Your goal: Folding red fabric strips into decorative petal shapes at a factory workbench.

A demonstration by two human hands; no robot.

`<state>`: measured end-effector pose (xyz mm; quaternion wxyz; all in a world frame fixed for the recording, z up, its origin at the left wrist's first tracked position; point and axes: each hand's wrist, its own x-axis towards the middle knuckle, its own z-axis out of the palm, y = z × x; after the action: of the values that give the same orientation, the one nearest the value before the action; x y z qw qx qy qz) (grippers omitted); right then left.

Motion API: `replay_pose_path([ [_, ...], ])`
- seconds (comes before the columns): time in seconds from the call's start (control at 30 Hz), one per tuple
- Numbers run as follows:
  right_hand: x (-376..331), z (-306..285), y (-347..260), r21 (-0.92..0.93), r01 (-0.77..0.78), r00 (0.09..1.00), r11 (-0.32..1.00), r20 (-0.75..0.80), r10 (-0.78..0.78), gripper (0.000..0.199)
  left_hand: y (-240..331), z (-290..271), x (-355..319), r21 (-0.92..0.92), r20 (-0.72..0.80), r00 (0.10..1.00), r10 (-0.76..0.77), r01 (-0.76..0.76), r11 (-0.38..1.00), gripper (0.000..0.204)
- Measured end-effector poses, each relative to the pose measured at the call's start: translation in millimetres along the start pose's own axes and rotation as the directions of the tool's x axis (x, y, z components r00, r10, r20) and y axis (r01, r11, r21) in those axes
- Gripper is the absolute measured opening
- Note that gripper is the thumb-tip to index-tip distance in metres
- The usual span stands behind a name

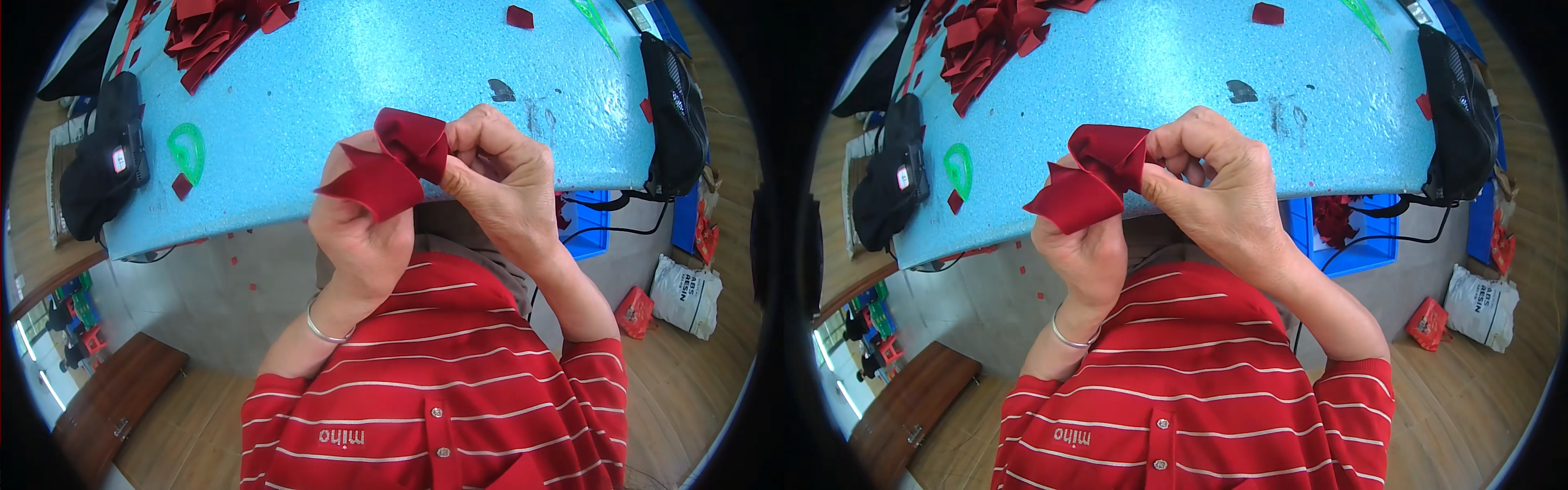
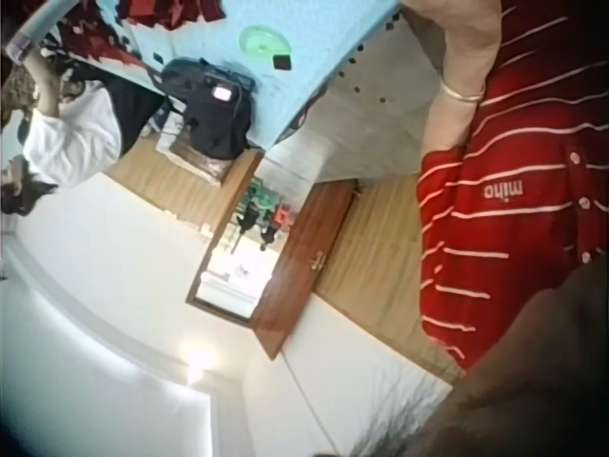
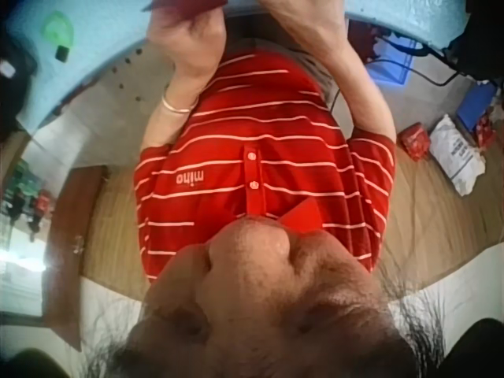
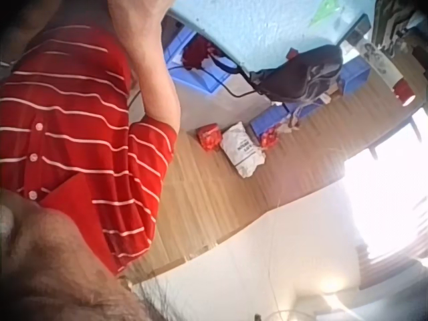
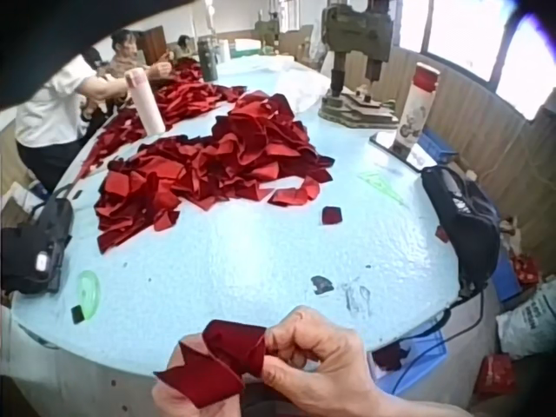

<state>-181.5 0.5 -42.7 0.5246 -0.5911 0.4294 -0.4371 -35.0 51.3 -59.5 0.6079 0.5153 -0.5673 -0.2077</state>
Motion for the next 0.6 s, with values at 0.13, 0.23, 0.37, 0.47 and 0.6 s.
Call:
replay_pose_path([
  [0.13, 2, 0, -3, 0.034, -0.029, 1.0, 0.999, 0.006, 0.029, 0.011, 1, 2, 2, 0.011, 0.004, 0.998, 0.057, -0.057, 0.998, 0.02],
  [0.23, 2, -3, -9, -0.018, -0.143, 0.989, 0.99, 0.028, 0.143, 0.012, -4, 1, 0, -0.057, 0.023, 0.997, 0.067, -0.066, 0.996, 0.02],
  [0.37, 5, -9, -17, -0.119, -0.102, 0.992, 0.988, 0.063, 0.11, 0.012, 1, -6, 0, -0.08, 0.103, 0.987, -0.123, 0.131, 0.988, 0.023],
  [0.47, 8, -14, -20, -0.229, 0.024, 0.995, 0.973, 0.103, -0.001, 0.011, 8, -7, 2, -0.129, 0.088, 0.96, -0.267, 0.277, 0.952, 0.023],
  [0.6, 12, -21, -27, -0.301, 0.044, 0.99, 0.952, 0.142, 0.0, 0.011, 14, -7, 4, -0.277, 0.141, 0.911, -0.388, 0.413, 0.868, 0.022],
])
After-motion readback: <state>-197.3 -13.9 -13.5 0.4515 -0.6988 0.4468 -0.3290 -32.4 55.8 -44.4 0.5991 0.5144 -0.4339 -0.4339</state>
